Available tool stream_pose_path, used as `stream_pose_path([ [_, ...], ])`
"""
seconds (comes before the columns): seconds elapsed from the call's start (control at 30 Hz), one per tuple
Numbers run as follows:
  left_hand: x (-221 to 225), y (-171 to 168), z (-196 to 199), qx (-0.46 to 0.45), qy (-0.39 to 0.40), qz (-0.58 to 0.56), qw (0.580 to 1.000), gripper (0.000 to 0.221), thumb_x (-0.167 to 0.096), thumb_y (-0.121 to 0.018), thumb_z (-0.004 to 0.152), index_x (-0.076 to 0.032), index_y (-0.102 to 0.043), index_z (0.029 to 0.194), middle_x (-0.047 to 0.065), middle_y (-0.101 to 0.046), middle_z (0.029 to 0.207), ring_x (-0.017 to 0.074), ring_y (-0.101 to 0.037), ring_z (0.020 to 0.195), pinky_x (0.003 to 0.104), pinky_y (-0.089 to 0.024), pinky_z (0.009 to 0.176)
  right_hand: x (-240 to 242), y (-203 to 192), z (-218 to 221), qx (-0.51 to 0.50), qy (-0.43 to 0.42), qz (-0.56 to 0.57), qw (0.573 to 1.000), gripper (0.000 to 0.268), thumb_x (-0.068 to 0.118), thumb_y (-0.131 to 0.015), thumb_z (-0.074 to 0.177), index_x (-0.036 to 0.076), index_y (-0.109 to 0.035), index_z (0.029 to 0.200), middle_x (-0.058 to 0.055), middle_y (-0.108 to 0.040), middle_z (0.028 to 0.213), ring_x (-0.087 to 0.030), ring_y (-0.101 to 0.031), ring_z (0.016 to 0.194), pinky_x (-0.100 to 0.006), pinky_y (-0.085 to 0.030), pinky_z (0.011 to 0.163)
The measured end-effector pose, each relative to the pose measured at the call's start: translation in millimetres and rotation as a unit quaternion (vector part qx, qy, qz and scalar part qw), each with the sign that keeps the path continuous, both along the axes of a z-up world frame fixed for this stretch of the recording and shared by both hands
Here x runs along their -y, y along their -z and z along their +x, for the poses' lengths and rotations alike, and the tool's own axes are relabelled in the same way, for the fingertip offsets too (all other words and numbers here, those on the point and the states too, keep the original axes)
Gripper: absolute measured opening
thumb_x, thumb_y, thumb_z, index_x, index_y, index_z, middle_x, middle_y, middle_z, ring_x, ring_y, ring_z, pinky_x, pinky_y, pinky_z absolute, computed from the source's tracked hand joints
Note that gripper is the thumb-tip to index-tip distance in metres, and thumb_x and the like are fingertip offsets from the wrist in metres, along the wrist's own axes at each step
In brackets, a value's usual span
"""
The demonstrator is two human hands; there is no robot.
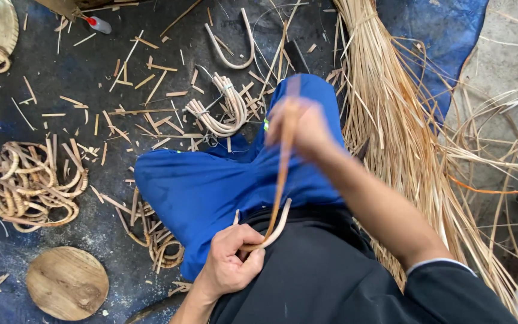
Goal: The person sits on the floor and wraps a thin split rattan strip tightly around a bent wooden/rattan frame piece, winding it along the frame and pulling each turn tight. They continue binding successive sections of the frame, occasionally reaching for new strips from the pile beside them.
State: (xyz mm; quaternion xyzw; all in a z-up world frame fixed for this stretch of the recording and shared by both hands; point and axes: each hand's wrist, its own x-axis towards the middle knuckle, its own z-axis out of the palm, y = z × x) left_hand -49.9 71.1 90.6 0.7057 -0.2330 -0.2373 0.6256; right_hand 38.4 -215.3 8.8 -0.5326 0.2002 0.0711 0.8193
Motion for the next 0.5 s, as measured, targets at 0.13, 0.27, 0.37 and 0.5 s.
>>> stream_pose_path([
  [0.13, -9.7, 7.5, -1.3, -0.027, -0.022, 0.006, 0.999, 0.013, 0.002, -0.072, 0.083, 0.000, -0.066, 0.095, 0.002, -0.062, 0.073, 0.0071, -0.054, 0.059, 0.024, -0.043, 0.055, 95.4, 40.0, 21.9, 0.001, 0.277, -0.092, 0.957, 0.005, 0.005, -0.067, 0.098, 0.000, -0.065, 0.100, -0.013, -0.074, 0.082, -0.022, -0.073, 0.069, -0.039, -0.063, 0.063],
  [0.27, -3.1, -3.0, 4.8, -0.076, -0.074, 0.029, 0.994, 0.013, 0.000, -0.071, 0.088, 0.001, -0.066, 0.101, 0.002, -0.069, 0.078, 0.0071, -0.063, 0.067, 0.023, -0.051, 0.063, 82.5, -43.0, -23.7, 0.135, 0.209, -0.351, 0.903, 0.011, 0.006, -0.058, 0.116, -0.002, -0.065, 0.111, -0.012, -0.071, 0.097, -0.017, -0.065, 0.083, -0.029, -0.057, 0.080],
  [0.37, 15.4, -10.3, 21.5, -0.099, -0.065, 0.039, 0.992, 0.014, -0.001, -0.071, 0.091, 0.002, -0.066, 0.104, 0.004, -0.073, 0.082, 0.0086, -0.067, 0.071, 0.024, -0.055, 0.065, 33.2, -123.2, -40.0, 0.303, 0.014, -0.560, 0.771, 0.013, -0.003, -0.054, 0.110, 0.003, -0.065, 0.111, -0.013, -0.073, 0.108, -0.022, -0.070, 0.093, -0.033, -0.058, 0.087],
  [0.5, 34.2, -24.2, 25.1, -0.003, -0.013, 0.068, 0.998, 0.015, 0.002, -0.071, 0.091, 0.002, -0.065, 0.105, 0.010, -0.073, 0.088, 0.0174, -0.073, 0.076, 0.028, -0.057, 0.068, -17.8, -170.5, -44.6, 0.434, -0.261, -0.656, 0.559, 0.025, 0.020, -0.068, 0.079, 0.009, -0.069, 0.102, -0.012, -0.070, 0.106, -0.033, -0.067, 0.103, -0.058, -0.040, 0.105],
])
